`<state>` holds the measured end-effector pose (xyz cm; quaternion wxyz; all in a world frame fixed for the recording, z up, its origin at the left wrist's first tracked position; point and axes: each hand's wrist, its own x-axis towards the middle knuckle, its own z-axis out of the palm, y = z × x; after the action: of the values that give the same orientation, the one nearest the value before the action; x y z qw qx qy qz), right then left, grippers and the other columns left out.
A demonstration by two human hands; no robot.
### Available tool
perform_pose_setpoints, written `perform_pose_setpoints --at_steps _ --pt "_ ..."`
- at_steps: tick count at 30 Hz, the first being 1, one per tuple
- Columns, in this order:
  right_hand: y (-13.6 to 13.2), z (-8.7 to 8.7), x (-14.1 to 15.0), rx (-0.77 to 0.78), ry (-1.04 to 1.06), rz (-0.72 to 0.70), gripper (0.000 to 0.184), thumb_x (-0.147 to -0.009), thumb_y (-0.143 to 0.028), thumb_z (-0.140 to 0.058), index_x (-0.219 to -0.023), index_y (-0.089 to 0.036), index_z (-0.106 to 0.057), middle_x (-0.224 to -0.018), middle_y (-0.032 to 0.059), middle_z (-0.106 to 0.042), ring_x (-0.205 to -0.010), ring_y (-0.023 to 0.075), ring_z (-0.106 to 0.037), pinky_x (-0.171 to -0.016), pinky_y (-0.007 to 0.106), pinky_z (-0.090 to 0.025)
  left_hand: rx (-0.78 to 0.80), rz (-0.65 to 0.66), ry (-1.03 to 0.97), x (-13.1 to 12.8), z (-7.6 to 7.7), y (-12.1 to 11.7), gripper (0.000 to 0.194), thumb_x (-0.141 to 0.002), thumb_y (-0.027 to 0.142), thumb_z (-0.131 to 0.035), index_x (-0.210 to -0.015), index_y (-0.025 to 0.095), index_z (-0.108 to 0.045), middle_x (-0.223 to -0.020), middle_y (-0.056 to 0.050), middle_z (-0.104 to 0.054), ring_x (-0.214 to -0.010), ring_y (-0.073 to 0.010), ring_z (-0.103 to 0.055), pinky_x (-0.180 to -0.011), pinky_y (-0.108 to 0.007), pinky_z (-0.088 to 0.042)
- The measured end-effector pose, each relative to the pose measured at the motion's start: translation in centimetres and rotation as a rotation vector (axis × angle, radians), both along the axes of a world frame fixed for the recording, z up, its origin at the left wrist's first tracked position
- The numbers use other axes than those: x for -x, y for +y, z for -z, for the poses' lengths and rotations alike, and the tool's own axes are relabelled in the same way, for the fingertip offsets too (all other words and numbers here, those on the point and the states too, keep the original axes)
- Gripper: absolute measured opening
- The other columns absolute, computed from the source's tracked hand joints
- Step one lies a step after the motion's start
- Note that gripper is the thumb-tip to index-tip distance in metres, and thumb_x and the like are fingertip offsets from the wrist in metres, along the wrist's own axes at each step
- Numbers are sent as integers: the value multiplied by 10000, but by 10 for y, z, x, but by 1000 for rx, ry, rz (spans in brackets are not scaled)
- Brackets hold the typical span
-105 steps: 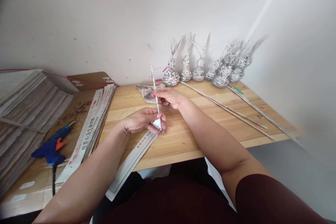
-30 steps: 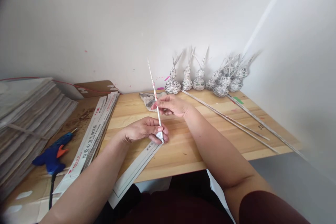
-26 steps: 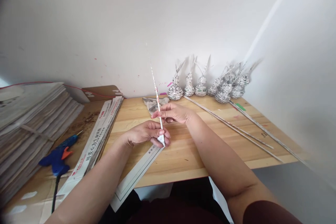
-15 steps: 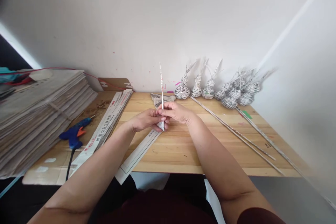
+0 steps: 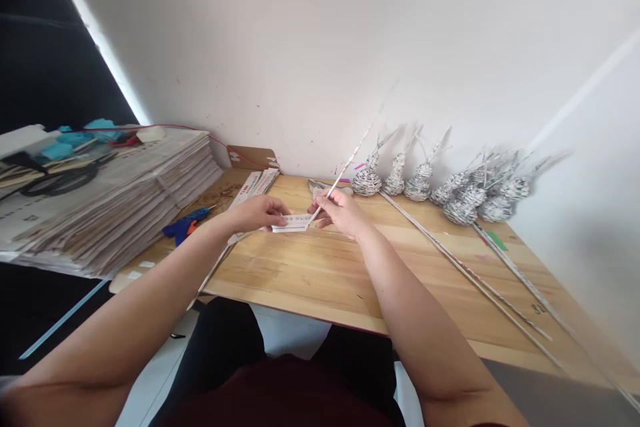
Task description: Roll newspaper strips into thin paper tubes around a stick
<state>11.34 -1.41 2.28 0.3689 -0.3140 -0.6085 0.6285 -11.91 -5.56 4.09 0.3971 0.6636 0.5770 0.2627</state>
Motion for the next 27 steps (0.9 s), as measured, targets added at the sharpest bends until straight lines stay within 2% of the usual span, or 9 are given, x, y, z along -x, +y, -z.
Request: perform_pose_setpoints --at_steps 3,6,8,10,12,14,18,24,27 --pt "2 3 6 -55 130 144 319 -760 -450 -702 -838 -185 -542 -783 17 -677 -690 141 -685 -577 250 -590 -434 -253 152 4 -12 -6 120 -631 183 -746 -746 215 -732 -740 -56 -695 -710 -197 -645 -750 -294 -495" --pt "4 3 9 -113 269 283 338 -744 -473 -703 -846 -194 -541 -785 3 -669 -666 132 -677 -637 278 -599 -799 -388 85 -15 -14 -27 220 -770 255 -660 -983 233 -714 -1123 -92 -659 -1091 -248 -569 -972 -344 -405" --pt "5 1 9 -154 337 356 334 -748 -479 -695 -843 -198 -542 -802 6 -668 -692 139 -679 -665 292 -599 -720 -319 -60 -38 -6 -41 194 -810 348 -630 -915 217 -728 -1015 -91 -681 -1010 -237 -593 -923 -328 -434" --pt "4 -1 9 -192 380 424 326 -755 -483 -684 -842 -204 -540 -829 14 -670 -751 152 -682 -695 303 -596 -370 -158 -270 -63 8 -47 281 -828 425 -600 -769 182 -729 -812 -87 -689 -792 -198 -626 -767 -302 -485" --pt "2 -2 11 -228 399 472 311 -775 -486 -662 -857 -211 -543 -862 22 -672 -808 160 -680 -733 317 -591 -52 -186 -633 -83 21 -40 288 -801 436 -636 -850 164 -721 -817 -84 -686 -690 -160 -621 -656 -281 -493" --pt "-1 -3 13 -256 401 493 299 -794 -487 -639 -878 -216 -545 -883 29 -672 -825 164 -676 -742 325 -587 113 -284 -998 -96 28 -26 288 -699 352 -763 -908 162 -705 -837 -59 -678 -696 -118 -618 -689 -251 -491" --pt "-7 -1 18 -294 379 500 282 -808 -486 -619 -889 -224 -555 -945 51 -673 -862 188 -664 -685 310 -579 196 -385 -1328 -111 22 5 327 -629 394 -811 -810 155 -680 -763 -6 -648 -665 -74 -594 -647 -193 -457" --pt "-9 7 26 -313 350 533 266 -806 -444 -635 -904 -196 -643 -1000 72 -685 -881 189 -649 -759 320 -546 163 -442 -1415 -112 9 26 231 -704 327 -771 -811 152 -666 -694 15 -634 -594 -51 -568 -546 -153 -424" --pt "-10 12 32 -173 381 564 306 -780 -447 -660 -946 -190 -671 -1018 72 -688 -861 180 -647 -695 294 -532 110 -391 -1454 -103 6 32 150 -763 262 -723 -830 141 -666 -703 -1 -648 -601 -62 -588 -554 -152 -453"
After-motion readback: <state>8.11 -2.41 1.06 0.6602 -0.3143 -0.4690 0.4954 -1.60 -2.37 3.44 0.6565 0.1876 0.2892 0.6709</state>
